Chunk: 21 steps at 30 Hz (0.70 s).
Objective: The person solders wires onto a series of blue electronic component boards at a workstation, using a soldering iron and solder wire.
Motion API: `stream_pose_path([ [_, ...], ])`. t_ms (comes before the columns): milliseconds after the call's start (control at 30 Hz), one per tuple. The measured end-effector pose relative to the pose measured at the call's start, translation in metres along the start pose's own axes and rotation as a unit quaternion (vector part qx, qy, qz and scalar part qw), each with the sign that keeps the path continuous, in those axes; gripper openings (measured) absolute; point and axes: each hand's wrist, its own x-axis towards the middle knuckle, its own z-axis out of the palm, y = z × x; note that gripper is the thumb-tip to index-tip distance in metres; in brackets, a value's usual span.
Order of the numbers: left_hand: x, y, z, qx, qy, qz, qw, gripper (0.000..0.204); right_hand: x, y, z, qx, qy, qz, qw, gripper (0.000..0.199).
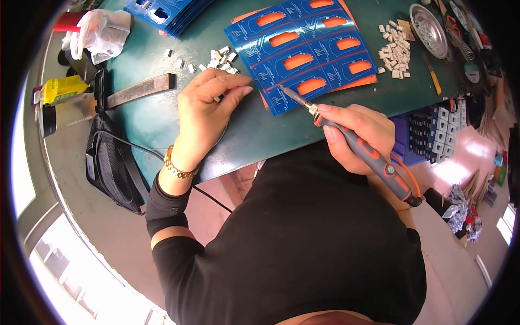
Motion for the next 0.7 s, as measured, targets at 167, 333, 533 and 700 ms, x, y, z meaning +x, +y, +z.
stream_pose_path([
  [167,0.004,0.0,0.003,0.0,0.016,-0.035,0.999,0.013,0.016,0.009,0.009,0.001,0.008,0.014,1.0,0.03],
  [333,0.005,-0.005,0.004,0.005,0.01,-0.019,1.0,0.013,0.024,0.015,0.013,0.012,-0.001,0.016,1.0,0.026],
  [533,0.006,-0.005,0.003,0.002,-0.003,-0.014,1.0,0.012,0.028,0.017,0.016,0.014,-0.006,0.02,1.0,0.026],
  [700,0.006,-0.005,0.002,0.004,-0.01,-0.016,1.0,0.012,0.031,0.017,0.014,0.027,-0.023,0.038,0.999,0.028],
])
